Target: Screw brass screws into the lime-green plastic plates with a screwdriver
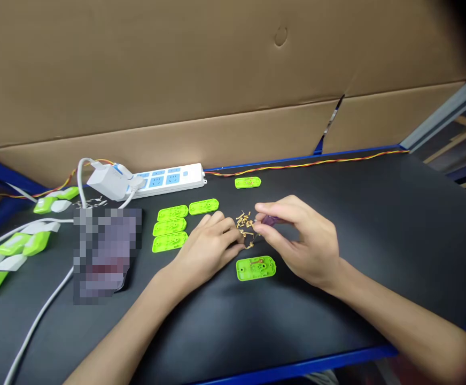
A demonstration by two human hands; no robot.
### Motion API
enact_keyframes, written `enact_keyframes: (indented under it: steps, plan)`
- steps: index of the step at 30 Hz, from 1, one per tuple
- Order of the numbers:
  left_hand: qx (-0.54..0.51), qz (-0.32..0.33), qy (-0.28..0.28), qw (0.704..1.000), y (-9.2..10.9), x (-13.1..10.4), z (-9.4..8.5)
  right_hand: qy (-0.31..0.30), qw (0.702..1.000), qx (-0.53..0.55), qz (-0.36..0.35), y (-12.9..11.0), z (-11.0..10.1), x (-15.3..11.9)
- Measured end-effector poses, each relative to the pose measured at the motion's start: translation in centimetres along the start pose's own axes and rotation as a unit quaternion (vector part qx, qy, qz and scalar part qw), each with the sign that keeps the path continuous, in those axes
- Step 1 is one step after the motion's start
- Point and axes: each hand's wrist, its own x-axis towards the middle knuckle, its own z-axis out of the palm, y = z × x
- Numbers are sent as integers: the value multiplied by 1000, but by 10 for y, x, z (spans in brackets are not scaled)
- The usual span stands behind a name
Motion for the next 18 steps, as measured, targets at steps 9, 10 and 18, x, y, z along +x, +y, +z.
enact_keyframes:
  steps: [9, 10, 18]
  plan:
    - [11, -4, 20, 1000, 0, -1, 3, -2, 1000, 7, 9, 0, 0, -2]
    - [14, -2, 24, 1000, 0, -1, 3, -2, 1000, 6, 10, 0, 0, -2]
    - [39, 19, 55, 998, 4, 0, 8, -1, 1000, 6, 13, 0, 0, -1]
